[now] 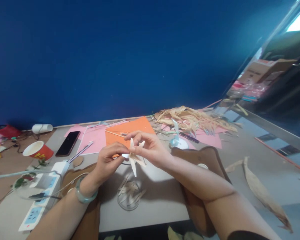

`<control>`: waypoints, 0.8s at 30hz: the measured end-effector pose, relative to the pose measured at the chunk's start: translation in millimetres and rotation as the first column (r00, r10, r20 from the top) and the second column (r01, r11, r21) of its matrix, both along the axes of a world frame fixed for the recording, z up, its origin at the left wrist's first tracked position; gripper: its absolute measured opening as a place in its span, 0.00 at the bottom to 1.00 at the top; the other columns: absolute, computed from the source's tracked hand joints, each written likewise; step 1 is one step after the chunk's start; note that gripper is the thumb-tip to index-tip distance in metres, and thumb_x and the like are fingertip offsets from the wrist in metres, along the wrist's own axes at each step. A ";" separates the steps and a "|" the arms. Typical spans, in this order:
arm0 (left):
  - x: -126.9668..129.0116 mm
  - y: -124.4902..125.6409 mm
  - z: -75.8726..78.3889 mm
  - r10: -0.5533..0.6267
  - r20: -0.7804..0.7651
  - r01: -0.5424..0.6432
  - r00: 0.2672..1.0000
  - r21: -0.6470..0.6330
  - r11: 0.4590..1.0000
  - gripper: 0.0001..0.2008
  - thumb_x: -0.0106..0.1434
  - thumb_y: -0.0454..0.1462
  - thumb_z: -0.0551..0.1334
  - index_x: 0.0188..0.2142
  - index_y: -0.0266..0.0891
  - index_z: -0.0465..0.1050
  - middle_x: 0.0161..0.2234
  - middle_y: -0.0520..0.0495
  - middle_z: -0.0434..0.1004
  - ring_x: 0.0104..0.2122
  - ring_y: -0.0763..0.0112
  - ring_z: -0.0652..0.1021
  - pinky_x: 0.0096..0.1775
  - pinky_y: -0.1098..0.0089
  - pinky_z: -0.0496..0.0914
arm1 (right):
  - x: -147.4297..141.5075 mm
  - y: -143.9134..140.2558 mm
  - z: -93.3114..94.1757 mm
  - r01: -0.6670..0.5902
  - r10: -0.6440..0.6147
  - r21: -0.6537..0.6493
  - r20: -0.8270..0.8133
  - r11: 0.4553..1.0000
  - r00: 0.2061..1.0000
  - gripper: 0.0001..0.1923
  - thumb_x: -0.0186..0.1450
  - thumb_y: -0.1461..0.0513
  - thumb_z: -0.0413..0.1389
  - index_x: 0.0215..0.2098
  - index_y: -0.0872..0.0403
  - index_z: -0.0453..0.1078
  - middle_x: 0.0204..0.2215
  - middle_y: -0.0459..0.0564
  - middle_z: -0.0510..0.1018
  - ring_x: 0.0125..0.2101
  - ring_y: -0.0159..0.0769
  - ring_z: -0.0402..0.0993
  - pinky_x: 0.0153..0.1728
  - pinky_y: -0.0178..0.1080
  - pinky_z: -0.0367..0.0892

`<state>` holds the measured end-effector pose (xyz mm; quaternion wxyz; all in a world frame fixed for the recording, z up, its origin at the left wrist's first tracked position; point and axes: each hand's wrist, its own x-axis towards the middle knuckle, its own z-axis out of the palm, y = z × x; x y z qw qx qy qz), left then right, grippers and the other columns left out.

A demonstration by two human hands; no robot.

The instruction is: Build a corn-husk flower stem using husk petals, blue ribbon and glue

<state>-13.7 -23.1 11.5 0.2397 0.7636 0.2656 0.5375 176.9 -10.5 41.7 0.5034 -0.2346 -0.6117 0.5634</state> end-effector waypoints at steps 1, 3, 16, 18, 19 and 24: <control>0.0 -0.2 0.4 0.002 -0.008 -0.002 1.000 -0.009 1.000 0.07 0.61 0.29 0.66 0.37 0.41 0.80 0.29 0.46 0.82 0.31 0.67 0.80 0.34 0.69 0.74 | -0.1 0.2 0.1 0.010 -0.010 0.005 -0.002 1.000 1.000 0.15 0.57 0.55 0.68 0.26 0.54 0.69 0.39 0.50 0.78 0.47 0.40 0.74 0.51 0.46 0.66; -0.3 -0.5 1.8 0.008 -0.023 -0.009 1.000 -0.021 1.000 0.07 0.61 0.30 0.65 0.36 0.41 0.80 0.28 0.46 0.82 0.31 0.67 0.80 0.34 0.69 0.73 | 0.2 1.1 0.5 0.022 -0.022 0.031 0.000 0.999 1.000 0.13 0.58 0.55 0.67 0.27 0.53 0.71 0.39 0.50 0.78 0.47 0.39 0.74 0.51 0.46 0.66; -4.6 -0.9 -1.7 0.150 0.143 -0.119 0.978 -0.205 0.971 0.06 0.62 0.37 0.67 0.29 0.37 0.79 0.28 0.46 0.79 0.30 0.68 0.78 0.33 0.69 0.72 | 0.0 0.7 2.1 0.114 -0.114 0.000 0.014 0.993 0.993 0.12 0.63 0.53 0.62 0.38 0.51 0.77 0.37 0.49 0.80 0.38 0.35 0.76 0.42 0.40 0.71; -5.1 -1.5 -3.2 0.158 0.151 -0.116 0.976 -0.254 0.960 0.08 0.62 0.38 0.66 0.28 0.37 0.78 0.28 0.45 0.79 0.29 0.68 0.78 0.33 0.69 0.72 | -1.3 0.5 1.3 0.104 -0.105 0.029 0.022 0.994 0.994 0.10 0.62 0.54 0.63 0.36 0.52 0.76 0.37 0.49 0.80 0.38 0.35 0.76 0.43 0.41 0.71; -5.2 -2.0 -3.7 0.160 0.151 -0.117 0.975 -0.260 0.958 0.09 0.62 0.39 0.66 0.28 0.36 0.78 0.28 0.45 0.79 0.29 0.68 0.78 0.32 0.68 0.72 | -1.9 0.1 1.1 0.101 -0.103 0.058 0.032 0.993 0.994 0.09 0.61 0.55 0.64 0.35 0.52 0.76 0.36 0.49 0.80 0.38 0.35 0.76 0.43 0.41 0.71; -2.9 -4.1 -3.3 0.187 0.140 -0.160 0.972 -0.181 0.970 0.08 0.61 0.39 0.67 0.30 0.37 0.78 0.28 0.45 0.79 0.29 0.67 0.78 0.32 0.67 0.73 | -4.4 -3.2 -0.1 0.121 -0.140 0.218 0.073 0.969 0.987 0.06 0.62 0.58 0.63 0.33 0.52 0.77 0.34 0.49 0.81 0.37 0.36 0.76 0.44 0.43 0.71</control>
